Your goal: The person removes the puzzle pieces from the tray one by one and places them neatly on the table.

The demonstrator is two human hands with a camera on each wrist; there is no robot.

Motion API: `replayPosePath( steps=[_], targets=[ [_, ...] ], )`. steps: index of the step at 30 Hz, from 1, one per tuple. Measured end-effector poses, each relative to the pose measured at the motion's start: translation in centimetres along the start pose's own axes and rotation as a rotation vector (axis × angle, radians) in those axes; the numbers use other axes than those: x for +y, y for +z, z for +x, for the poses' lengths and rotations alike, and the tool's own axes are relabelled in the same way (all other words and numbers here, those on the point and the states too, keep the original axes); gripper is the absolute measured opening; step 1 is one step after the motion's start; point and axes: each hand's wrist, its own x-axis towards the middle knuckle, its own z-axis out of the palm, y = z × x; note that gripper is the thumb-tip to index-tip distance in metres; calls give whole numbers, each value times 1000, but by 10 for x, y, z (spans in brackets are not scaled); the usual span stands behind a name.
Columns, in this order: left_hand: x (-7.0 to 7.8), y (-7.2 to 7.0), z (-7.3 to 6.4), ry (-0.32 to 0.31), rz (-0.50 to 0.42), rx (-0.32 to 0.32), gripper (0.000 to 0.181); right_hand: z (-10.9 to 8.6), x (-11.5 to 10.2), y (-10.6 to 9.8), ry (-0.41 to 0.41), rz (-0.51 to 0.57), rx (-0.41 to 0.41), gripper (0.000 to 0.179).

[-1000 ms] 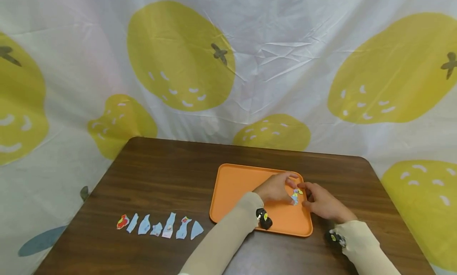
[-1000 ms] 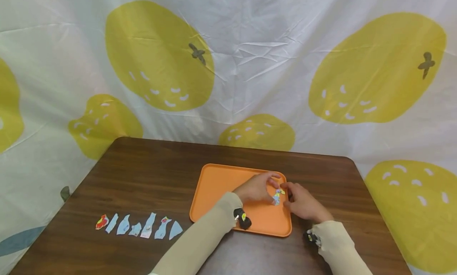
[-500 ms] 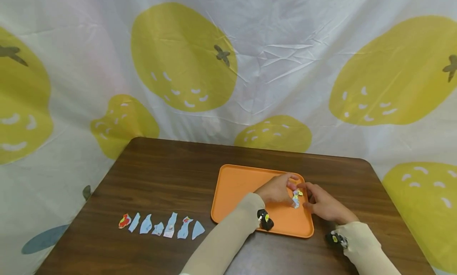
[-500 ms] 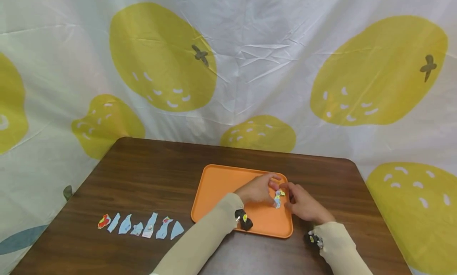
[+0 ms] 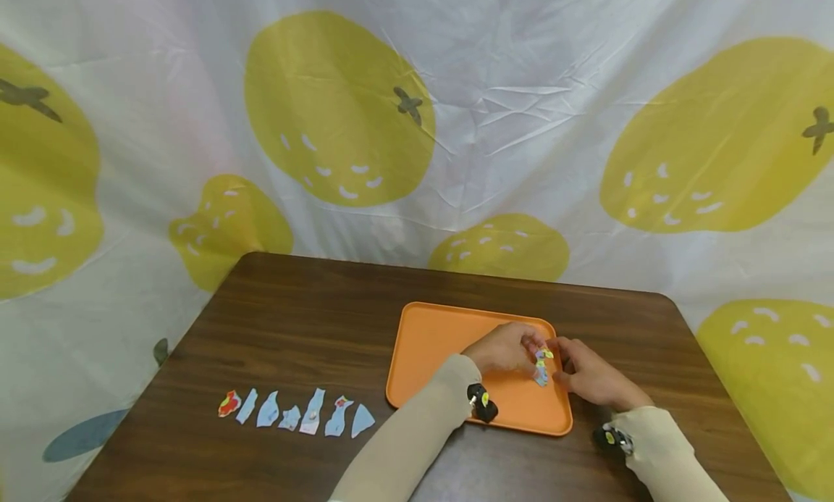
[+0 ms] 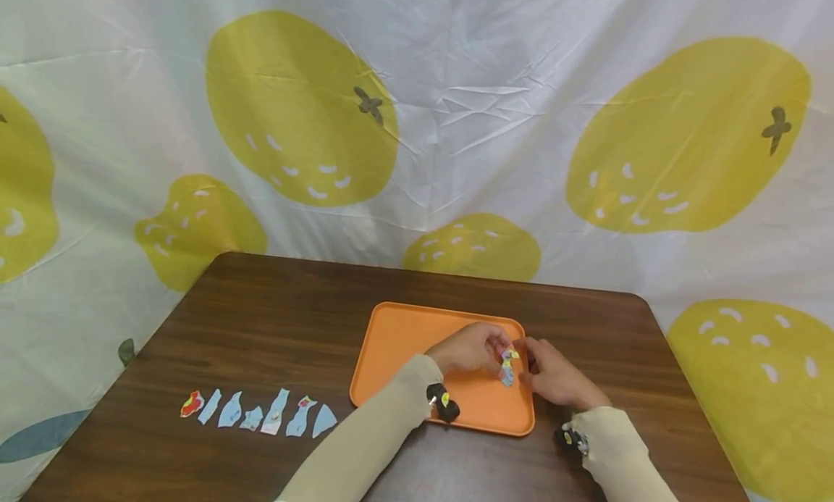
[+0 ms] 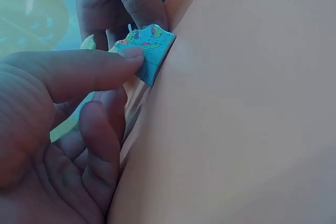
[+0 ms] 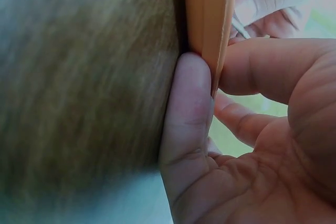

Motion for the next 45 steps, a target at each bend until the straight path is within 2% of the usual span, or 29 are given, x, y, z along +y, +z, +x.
replayPosePath(
  steps=[7, 10, 13, 16, 20, 27, 31, 36, 45],
  targets=[
    [-3, -4, -2, 29, -29, -36, 18, 1, -1, 2, -35, -5, 7, 51],
    [-5, -6, -1, 56, -48, -40, 18, 1, 0, 1, -22, -22, 11, 52],
    [-6, -8, 0, 64, -129, -38, 24, 0, -1, 1, -3, -39, 15, 50],
    [-5, -14, -3, 45, -194, -23, 27, -1, -2, 0, 14, -51, 18, 51],
    [-4, -28, -11, 13, -227, -7, 27, -1, -6, 0, 29, -60, 13, 54],
    [0, -59, -27, 11, -284, -17, 29, -2, -9, 0, 24, -78, 17, 57],
    [2, -78, -39, 33, -269, -11, 33, -3, -7, 0, 13, -109, 25, 58],
    [8, -101, -60, 77, -249, 3, 32, -2, -7, 0, 2, -113, 18, 59],
    [11, -124, -89, 111, -204, 23, 31, -3, -10, 1, 18, -86, 8, 60]
  ],
)
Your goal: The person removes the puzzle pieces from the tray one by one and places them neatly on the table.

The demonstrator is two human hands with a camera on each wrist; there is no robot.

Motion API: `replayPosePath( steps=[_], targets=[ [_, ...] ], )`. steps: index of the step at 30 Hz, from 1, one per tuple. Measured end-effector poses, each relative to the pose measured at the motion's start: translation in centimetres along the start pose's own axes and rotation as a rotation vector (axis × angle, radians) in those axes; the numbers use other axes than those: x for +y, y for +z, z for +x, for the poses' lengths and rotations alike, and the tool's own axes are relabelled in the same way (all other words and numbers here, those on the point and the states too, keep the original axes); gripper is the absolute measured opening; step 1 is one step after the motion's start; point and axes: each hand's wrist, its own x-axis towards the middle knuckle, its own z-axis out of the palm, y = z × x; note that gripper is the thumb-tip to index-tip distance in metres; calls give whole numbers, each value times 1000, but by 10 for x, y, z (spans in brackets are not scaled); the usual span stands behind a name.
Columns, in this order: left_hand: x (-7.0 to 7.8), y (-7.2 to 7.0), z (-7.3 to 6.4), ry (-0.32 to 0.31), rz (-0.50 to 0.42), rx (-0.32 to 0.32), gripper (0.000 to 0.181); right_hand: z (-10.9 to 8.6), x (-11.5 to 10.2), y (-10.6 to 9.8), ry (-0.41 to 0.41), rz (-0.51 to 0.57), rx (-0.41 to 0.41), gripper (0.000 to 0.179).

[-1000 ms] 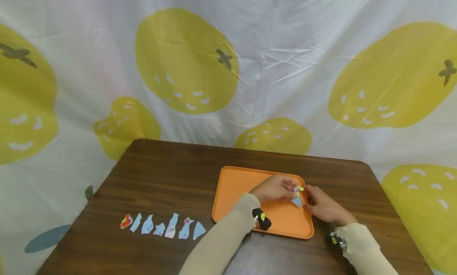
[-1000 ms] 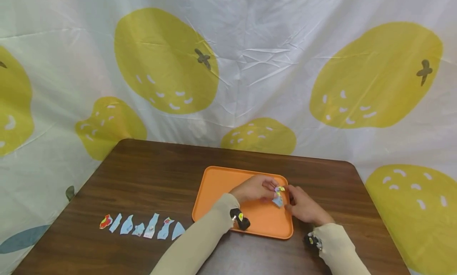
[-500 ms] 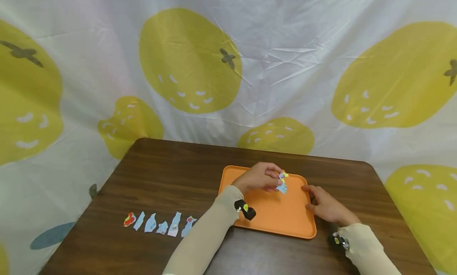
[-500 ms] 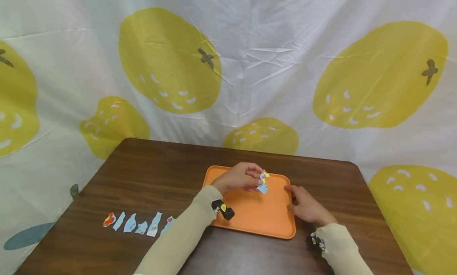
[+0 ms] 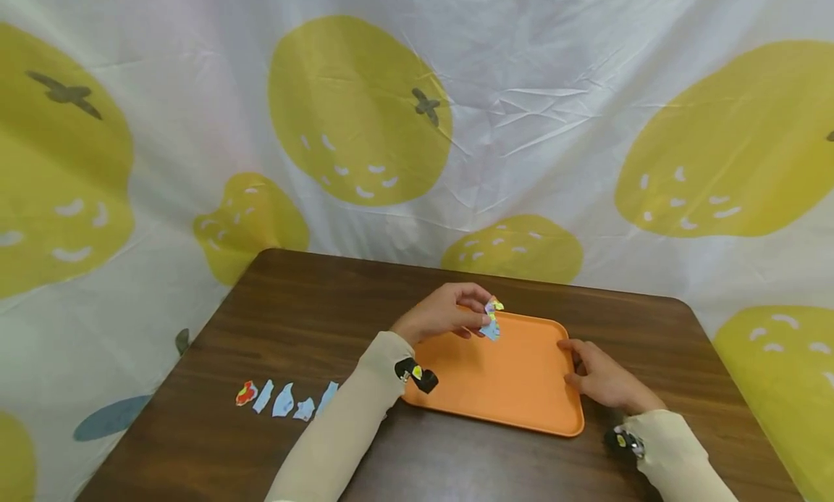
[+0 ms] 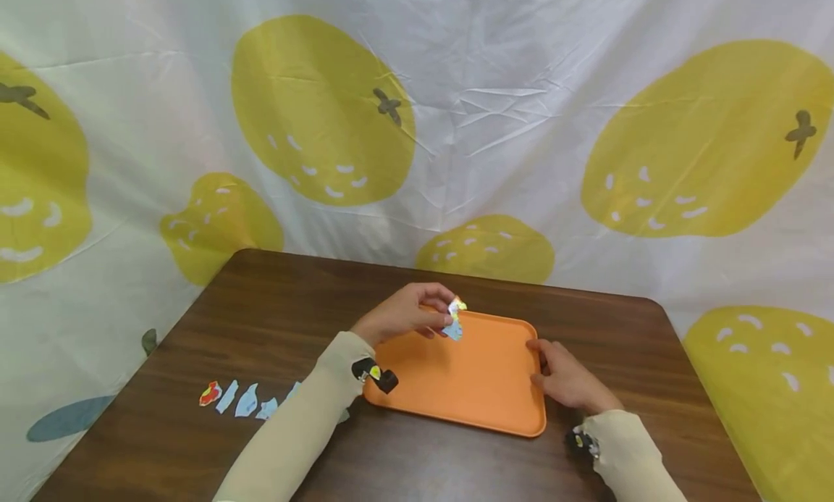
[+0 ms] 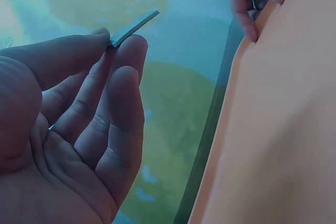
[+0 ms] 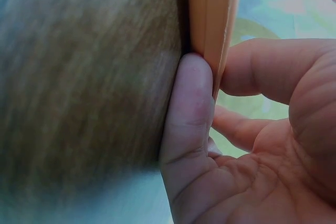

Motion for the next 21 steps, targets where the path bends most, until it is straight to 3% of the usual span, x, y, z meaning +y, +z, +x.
replayPosePath(
  steps=[11, 21],
  targets=[
    [11, -25, -32, 4, 51, 59, 36, 2, 3, 0, 2, 0, -5, 60],
    [4, -55, -65, 38, 24, 149, 38, 3, 4, 0, -10, 11, -11, 60]
  ],
)
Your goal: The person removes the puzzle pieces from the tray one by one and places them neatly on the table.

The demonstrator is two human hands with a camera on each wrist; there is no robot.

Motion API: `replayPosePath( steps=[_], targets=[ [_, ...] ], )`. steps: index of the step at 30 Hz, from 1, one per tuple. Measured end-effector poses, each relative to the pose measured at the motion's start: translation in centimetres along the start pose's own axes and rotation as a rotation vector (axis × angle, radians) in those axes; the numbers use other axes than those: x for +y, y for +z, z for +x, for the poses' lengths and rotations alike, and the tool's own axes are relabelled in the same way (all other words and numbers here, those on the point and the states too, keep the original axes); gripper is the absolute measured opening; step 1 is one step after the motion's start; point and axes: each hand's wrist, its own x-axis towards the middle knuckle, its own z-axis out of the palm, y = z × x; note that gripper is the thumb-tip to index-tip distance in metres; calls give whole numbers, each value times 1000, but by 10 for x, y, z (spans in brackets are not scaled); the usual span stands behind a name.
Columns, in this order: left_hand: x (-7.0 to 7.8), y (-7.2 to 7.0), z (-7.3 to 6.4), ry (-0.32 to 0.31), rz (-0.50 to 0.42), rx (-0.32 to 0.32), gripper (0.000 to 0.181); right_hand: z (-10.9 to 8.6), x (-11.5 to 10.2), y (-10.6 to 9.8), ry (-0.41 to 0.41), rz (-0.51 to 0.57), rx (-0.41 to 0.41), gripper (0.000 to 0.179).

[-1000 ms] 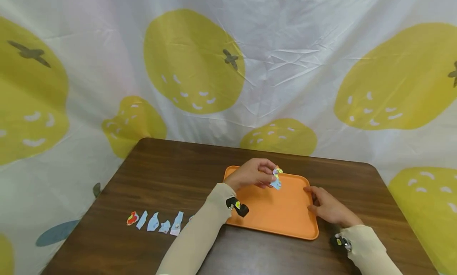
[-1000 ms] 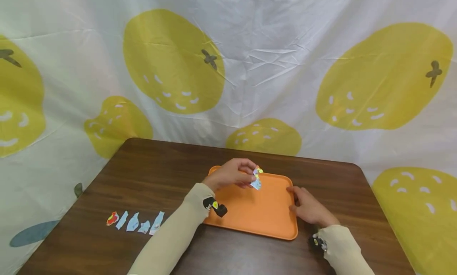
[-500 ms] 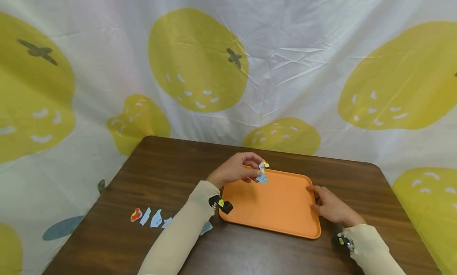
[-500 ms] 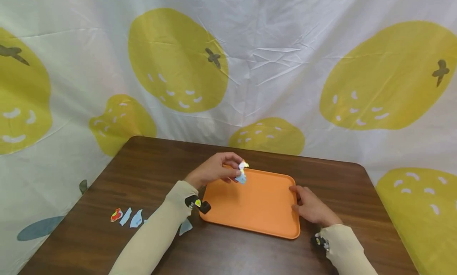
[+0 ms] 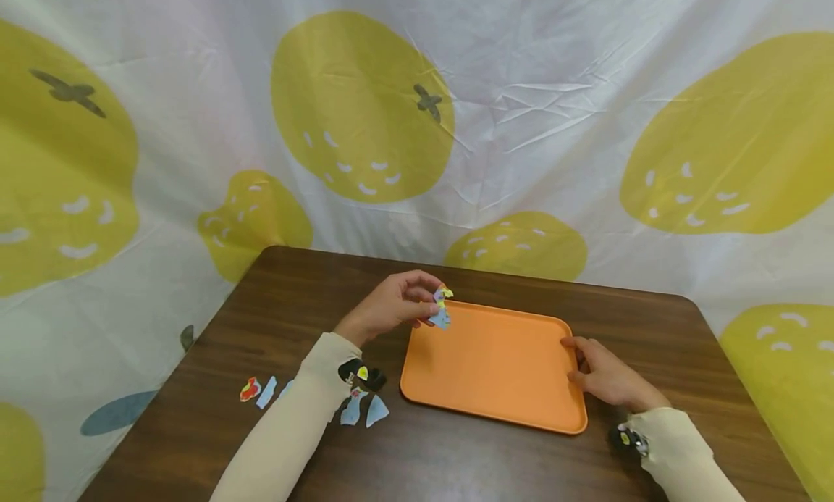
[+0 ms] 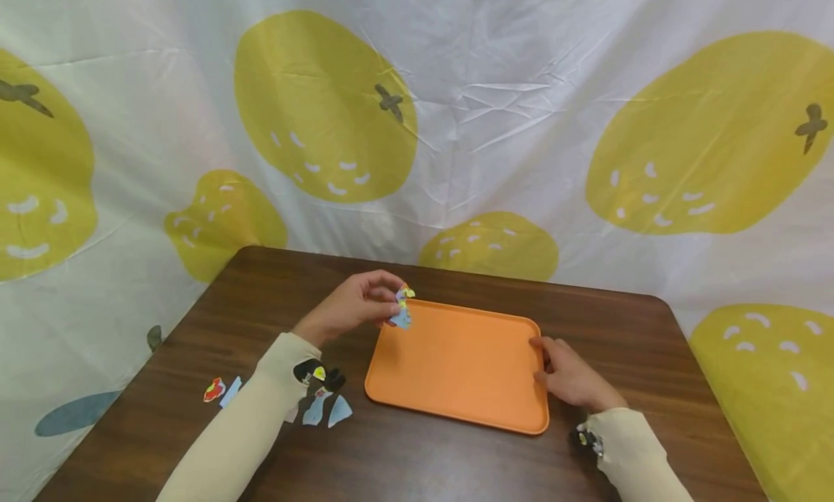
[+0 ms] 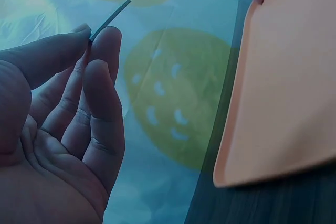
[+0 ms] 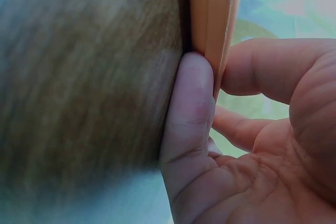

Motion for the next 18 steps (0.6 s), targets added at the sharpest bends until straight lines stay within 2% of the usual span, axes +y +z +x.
replayPosePath(
  steps=[7, 18],
  targets=[
    [-4, -23, -21, -9, -38, 75, 37, 1, 0, -1, 4, -5, -1, 60],
    [-17, -54, -57, -15, 54, 187, 42, -1, 0, -2, 2, -7, 0, 60]
  ],
)
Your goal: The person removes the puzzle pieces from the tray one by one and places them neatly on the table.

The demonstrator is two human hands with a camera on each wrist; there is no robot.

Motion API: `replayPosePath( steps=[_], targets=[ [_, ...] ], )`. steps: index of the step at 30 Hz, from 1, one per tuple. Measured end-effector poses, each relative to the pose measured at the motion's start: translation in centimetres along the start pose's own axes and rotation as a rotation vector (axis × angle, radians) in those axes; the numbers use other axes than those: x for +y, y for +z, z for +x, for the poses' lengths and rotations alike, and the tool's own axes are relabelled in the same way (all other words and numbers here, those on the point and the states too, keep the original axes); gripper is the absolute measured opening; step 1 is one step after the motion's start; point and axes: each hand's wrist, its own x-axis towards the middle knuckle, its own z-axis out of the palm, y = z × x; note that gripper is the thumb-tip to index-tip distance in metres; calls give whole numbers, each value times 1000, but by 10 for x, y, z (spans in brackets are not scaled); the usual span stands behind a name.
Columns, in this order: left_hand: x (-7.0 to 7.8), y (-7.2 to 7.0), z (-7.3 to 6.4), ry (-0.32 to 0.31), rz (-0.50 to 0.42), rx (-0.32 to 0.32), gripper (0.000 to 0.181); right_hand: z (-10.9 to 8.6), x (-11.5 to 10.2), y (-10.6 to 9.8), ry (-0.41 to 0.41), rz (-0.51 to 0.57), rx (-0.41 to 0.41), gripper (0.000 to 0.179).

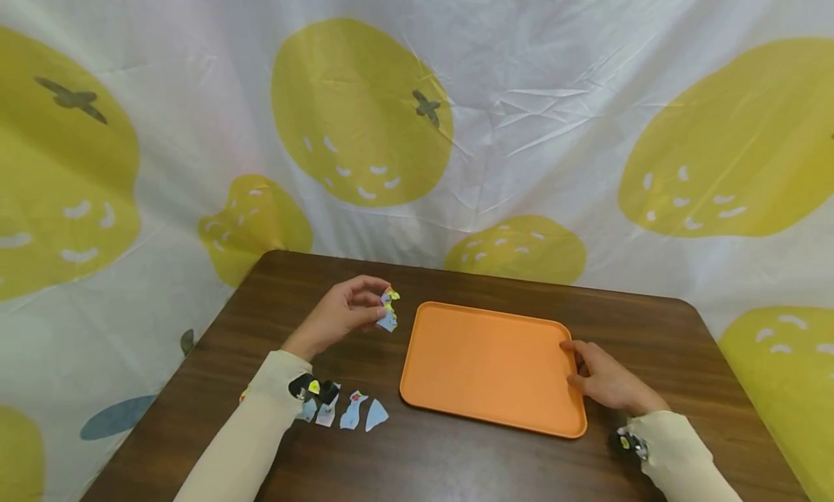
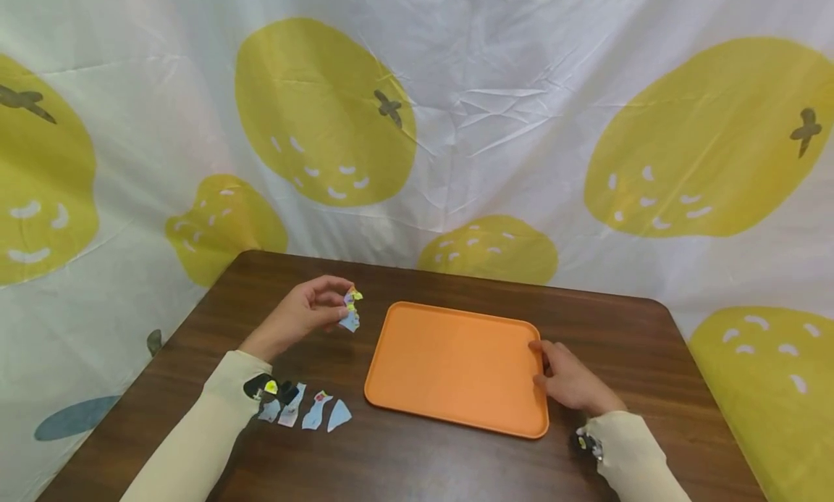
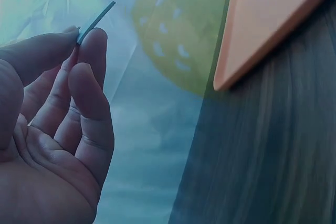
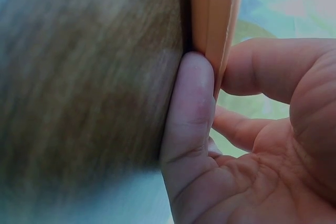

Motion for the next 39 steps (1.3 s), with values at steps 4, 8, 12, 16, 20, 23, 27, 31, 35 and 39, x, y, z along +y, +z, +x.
replayPosePath(
  steps=[4, 8, 12, 16, 20, 23, 27, 31, 35, 39],
  targets=[
    [-6, -15, -12, -8, 23, 23, 45, -1, 1, 2, 3, 1, -1, 60],
    [-13, -31, -23, -21, 45, 46, 49, 0, 1, 3, 2, -4, 5, 60],
    [-22, -53, -39, -27, 66, 74, 51, 2, -2, 5, -7, -28, 14, 60],
    [-30, -74, -58, -27, 93, 104, 51, 2, -6, 5, -22, -48, 25, 59],
    [-37, -93, -76, -39, 119, 142, 50, 0, -9, 5, -22, -38, 28, 59],
    [-43, -105, -90, -56, 145, 179, 50, 0, -10, 4, -18, -34, 25, 59],
    [-49, -119, -105, -56, 166, 234, 49, -1, -9, 4, -18, -26, 24, 60],
    [-52, -130, -118, -44, 183, 268, 44, -2, -9, 5, -15, -15, 27, 59],
    [-55, -141, -131, -52, 207, 267, 39, -3, -9, 7, -15, -14, 26, 59],
    [-61, -157, -145, -107, 254, 236, 38, -2, -11, 8, -10, -7, 24, 59]
  ],
)
